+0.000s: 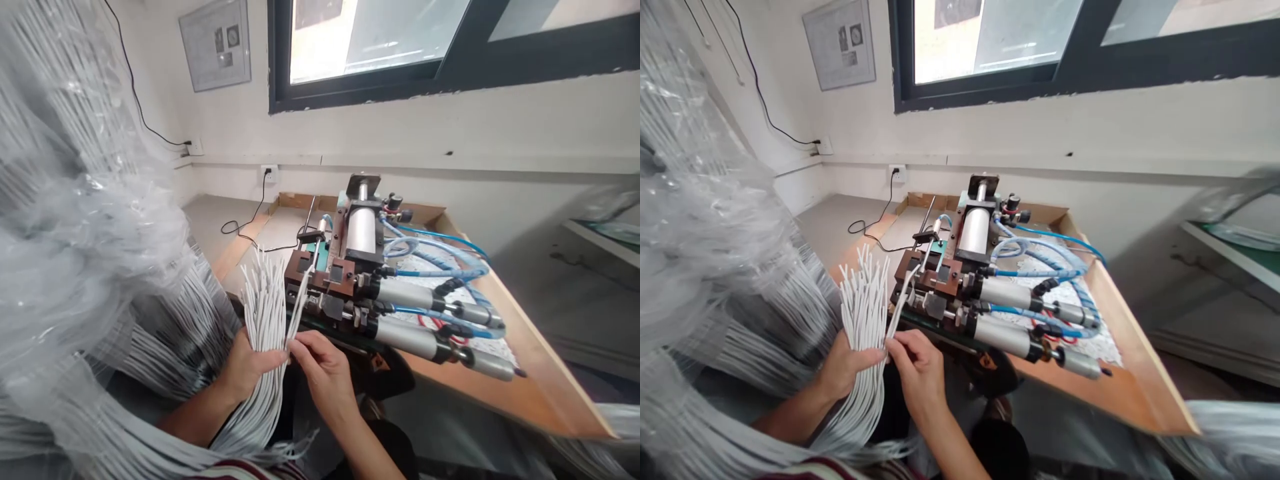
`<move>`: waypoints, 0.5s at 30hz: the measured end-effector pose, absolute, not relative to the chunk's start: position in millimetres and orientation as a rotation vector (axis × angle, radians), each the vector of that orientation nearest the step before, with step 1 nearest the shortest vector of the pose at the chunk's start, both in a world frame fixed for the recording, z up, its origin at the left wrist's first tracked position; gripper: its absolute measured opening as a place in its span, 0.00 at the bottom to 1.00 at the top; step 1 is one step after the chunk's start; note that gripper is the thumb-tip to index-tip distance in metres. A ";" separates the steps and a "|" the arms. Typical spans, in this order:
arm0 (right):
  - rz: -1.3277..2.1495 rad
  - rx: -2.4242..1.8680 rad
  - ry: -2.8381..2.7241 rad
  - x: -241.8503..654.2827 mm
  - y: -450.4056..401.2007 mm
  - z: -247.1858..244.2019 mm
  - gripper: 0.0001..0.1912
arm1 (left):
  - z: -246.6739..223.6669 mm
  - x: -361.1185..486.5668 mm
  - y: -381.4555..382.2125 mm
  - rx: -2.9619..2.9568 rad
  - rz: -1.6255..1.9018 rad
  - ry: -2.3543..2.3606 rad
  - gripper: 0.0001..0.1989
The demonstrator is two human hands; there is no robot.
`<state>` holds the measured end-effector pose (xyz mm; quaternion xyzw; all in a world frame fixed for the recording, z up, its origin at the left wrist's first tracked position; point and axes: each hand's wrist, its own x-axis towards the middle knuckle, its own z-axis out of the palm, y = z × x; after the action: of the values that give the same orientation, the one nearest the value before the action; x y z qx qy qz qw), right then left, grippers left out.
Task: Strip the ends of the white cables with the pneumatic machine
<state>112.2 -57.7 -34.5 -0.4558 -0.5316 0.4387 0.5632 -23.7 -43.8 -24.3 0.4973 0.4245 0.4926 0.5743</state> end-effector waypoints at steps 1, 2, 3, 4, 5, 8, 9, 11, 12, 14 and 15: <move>1.043 -1.048 -1.240 107.8 -53.1 -31.2 0.09 | -25.0 -24.4 -42.0 1.174 1.167 1.012 0.07; 1.064 -1.040 -1.215 105.1 -49.7 -30.8 0.10 | -25.7 -25.0 -40.1 1.170 1.184 1.034 0.08; 1.094 -1.045 -1.170 103.8 -47.2 -32.9 0.10 | -26.4 -25.7 -38.1 1.156 1.202 1.059 0.08; 1.130 -1.053 -1.110 103.6 -45.6 -36.6 0.10 | -26.9 -26.2 -36.0 1.132 1.216 1.083 0.09; 1.169 -1.062 -1.036 104.2 -44.6 -41.1 0.10 | -27.2 -26.4 -33.8 1.103 1.221 1.101 0.09; 1.283 -1.053 -0.795 107.4 -43.4 -54.2 0.10 | -27.3 -25.8 -27.4 1.007 1.201 1.122 0.08; 1.315 -1.044 -0.733 108.2 -43.3 -57.1 0.11 | -27.0 -25.2 -25.7 0.981 1.197 1.123 0.08; 1.367 -1.029 -0.647 109.5 -43.2 -60.3 0.11 | -26.3 -23.7 -23.0 0.943 1.198 1.125 0.09; 1.390 -1.024 -0.625 109.9 -43.2 -60.8 0.11 | -25.9 -22.9 -22.1 0.926 1.202 1.128 0.09; 1.420 -1.022 -0.609 110.7 -43.4 -59.9 0.12 | -25.0 -21.4 -21.3 0.895 1.206 1.135 0.09; 1.430 -1.021 -0.609 111.0 -43.4 -58.9 0.12 | -24.4 -20.8 -21.2 0.885 1.207 1.137 0.09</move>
<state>111.0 -43.4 -58.9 -0.4400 -0.2626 0.6163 0.5980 -20.8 -21.2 -24.4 0.3802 0.4886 0.5184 0.5899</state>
